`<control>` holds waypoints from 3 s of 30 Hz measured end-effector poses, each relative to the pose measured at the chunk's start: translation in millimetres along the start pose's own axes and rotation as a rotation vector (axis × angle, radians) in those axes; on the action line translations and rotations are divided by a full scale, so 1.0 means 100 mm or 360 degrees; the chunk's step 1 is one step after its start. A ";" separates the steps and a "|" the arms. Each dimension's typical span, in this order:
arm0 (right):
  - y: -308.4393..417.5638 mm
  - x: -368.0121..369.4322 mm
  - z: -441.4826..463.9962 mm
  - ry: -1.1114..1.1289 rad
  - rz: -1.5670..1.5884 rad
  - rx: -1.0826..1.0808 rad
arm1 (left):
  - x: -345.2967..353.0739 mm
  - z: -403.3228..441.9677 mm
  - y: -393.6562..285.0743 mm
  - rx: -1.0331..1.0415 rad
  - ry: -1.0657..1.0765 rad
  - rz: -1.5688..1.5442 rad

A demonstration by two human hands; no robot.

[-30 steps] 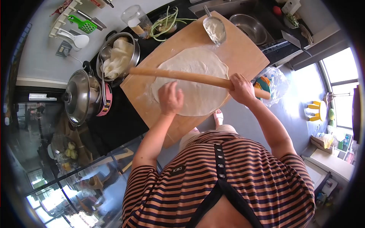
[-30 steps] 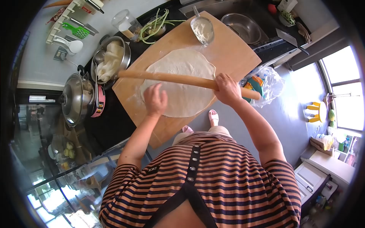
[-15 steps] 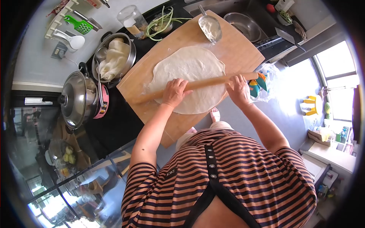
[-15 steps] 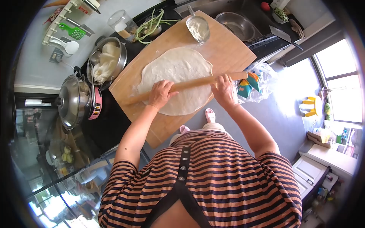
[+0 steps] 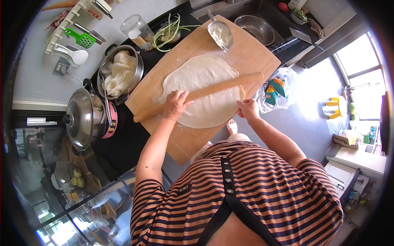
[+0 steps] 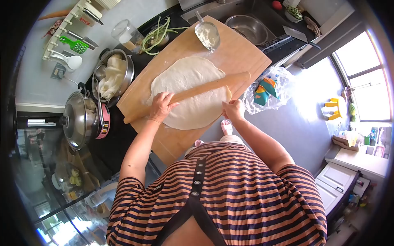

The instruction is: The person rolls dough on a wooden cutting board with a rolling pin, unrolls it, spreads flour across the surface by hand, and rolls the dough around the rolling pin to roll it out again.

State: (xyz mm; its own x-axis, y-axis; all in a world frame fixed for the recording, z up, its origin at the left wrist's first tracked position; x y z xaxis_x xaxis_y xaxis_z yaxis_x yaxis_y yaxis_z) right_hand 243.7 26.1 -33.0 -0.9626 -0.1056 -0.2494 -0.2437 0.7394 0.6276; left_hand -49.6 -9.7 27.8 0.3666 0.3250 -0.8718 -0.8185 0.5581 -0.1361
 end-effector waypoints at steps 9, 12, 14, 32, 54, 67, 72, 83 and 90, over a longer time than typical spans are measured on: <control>-0.05 0.37 -0.12 0.0603 -0.0205 0.0387 | -0.29 0.18 -0.27 -0.0059 -0.0213 0.0027; 0.07 0.52 -0.19 0.0915 0.0190 0.0626 | -0.50 0.05 -0.51 -0.0121 -0.0270 -0.0173; 0.22 0.64 -0.08 0.1196 0.0560 0.0721 | -0.65 0.01 -0.56 -0.0144 -0.0424 -0.0186; 1.03 1.01 -0.46 0.0021 -0.1564 -0.1871 | 0.20 0.22 -0.27 -0.0188 0.0151 -0.0106; 0.50 0.93 -0.78 0.0114 -0.1746 -0.2216 | 0.03 0.07 -0.88 -0.0197 0.0118 0.0058; 1.38 0.80 -0.25 -0.0577 -0.1360 -0.1967 | 0.00 0.06 0.19 -0.0600 0.0016 0.0482; 1.57 0.94 0.10 -0.0462 -0.1500 -0.1815 | 0.08 0.24 0.51 -0.0575 0.0018 0.0467; 1.04 0.58 -0.24 -0.0266 -0.1527 -0.1766 | 0.00 -0.03 -0.29 -0.0749 0.0150 0.0211; 1.54 0.84 0.12 -0.0389 -0.1517 -0.1651 | 0.01 0.27 0.24 -0.0846 0.0003 0.0313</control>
State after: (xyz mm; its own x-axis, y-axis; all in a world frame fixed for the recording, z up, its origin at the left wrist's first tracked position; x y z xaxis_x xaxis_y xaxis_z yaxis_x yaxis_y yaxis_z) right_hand 126.3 139.0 33.7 -0.3669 -0.0831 -0.9265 -0.8515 -0.3710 0.3705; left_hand -57.3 24.8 36.6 0.1846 0.3824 -0.9054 -0.9816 0.0260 -0.1891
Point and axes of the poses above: each hand's wrist, its own z-axis towards the middle knuckle, its own x-axis out of the palm, y = z × x, the point moved 8 cm from there along z, towards the middle knuckle, and after that the axes turned 14 degrees about x, right-handed, at the moved point
